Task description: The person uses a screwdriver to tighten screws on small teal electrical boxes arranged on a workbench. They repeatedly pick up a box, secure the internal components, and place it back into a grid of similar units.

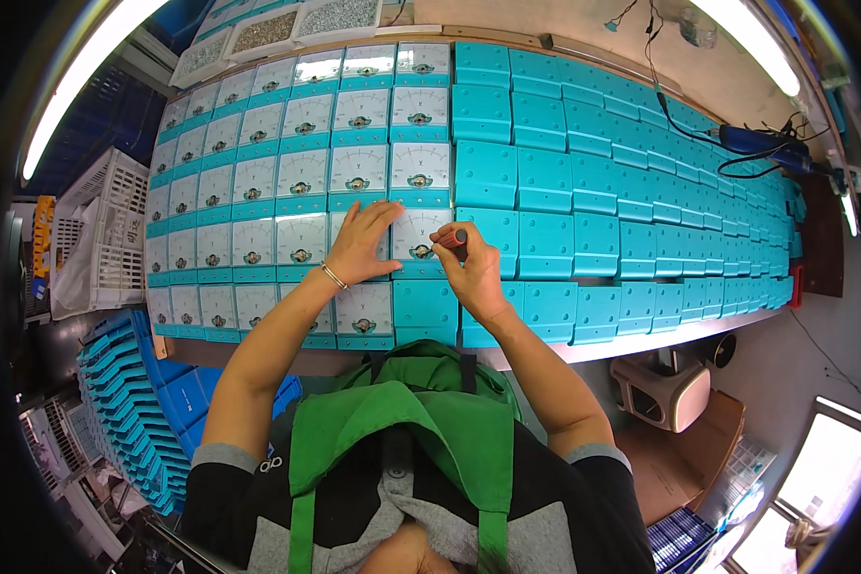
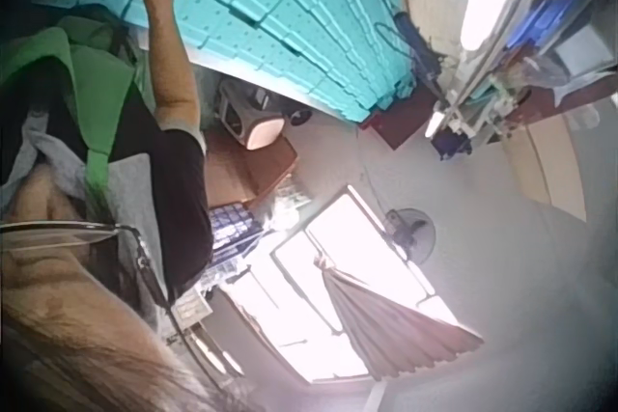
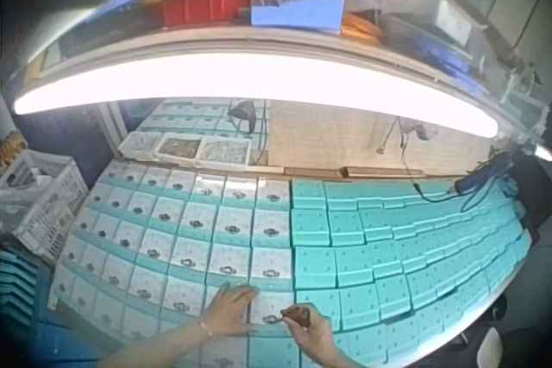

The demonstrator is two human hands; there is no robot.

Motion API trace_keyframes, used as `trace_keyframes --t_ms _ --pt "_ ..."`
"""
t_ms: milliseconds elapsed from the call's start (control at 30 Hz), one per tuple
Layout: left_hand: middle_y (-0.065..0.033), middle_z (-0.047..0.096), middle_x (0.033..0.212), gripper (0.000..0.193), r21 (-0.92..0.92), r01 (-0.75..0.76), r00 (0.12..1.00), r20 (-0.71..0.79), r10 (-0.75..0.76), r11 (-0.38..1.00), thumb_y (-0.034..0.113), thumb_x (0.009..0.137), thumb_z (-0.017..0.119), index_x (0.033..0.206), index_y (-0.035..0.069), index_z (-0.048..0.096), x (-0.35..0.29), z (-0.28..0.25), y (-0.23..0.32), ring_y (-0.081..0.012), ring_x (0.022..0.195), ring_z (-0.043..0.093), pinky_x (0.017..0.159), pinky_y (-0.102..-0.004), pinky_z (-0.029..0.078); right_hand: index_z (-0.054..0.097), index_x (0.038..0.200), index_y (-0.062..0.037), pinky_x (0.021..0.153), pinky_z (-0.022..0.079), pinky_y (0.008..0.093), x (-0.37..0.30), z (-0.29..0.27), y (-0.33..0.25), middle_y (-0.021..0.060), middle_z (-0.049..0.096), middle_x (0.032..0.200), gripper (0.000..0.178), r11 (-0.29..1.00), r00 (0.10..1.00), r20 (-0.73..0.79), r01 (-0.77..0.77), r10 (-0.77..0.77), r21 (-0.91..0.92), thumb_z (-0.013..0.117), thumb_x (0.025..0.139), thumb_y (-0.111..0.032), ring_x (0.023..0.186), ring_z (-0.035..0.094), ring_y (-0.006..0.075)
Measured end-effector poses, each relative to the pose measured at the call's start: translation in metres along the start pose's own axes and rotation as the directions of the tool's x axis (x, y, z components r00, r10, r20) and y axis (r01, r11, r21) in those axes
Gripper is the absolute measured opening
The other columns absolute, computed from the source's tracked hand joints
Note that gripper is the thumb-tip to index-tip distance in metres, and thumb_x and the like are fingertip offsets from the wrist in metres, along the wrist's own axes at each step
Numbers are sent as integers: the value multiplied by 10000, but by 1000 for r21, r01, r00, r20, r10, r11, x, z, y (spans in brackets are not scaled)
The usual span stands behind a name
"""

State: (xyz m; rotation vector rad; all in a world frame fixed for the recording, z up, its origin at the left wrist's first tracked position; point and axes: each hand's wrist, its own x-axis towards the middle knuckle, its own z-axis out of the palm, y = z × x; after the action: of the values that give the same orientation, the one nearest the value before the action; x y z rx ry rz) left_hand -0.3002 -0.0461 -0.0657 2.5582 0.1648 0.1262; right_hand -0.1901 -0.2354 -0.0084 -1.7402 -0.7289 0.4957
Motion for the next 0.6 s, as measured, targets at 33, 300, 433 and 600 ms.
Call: trace_keyframes --t_ms 33,300,433,600 --pt "-91 457 1359 877 -6 5 1000 -4 -5 1000 271 590 825 1349 120 411 0 1 -1 -278 1308 381 1100 -534 222 525 992 11 706 541 275 0 0 -1 122 686 931 180 1000 1000 8 2 -2 -1 613 836 30 803 672 161" --pt "-86 481 1313 796 4 -39 998 -50 39 999 250 575 817 1285 123 480 6 -8 12 -311 1256 414 1050 -555 284 531 1028 6 738 531 280 2 -14 -8 100 673 936 188 998 999 22 27 -28 59 602 855 23 815 653 143" --pt "-110 479 1302 691 -210 -151 988 -47 144 966 255 595 802 1216 105 538 21 -36 51 -319 1249 414 1024 -551 320 522 1066 6 780 508 278 10 -42 -22 123 641 1027 192 970 978 -203 87 -40 228 585 885 -11 915 621 159" --pt "-127 469 1313 560 65 -287 958 2 287 956 297 716 731 1207 95 551 53 14 70 -326 1303 365 1039 -561 305 481 1126 12 860 494 290 35 -50 -3 136 627 1055 258 955 948 -315 130 -41 266 568 883 30 956 610 163"
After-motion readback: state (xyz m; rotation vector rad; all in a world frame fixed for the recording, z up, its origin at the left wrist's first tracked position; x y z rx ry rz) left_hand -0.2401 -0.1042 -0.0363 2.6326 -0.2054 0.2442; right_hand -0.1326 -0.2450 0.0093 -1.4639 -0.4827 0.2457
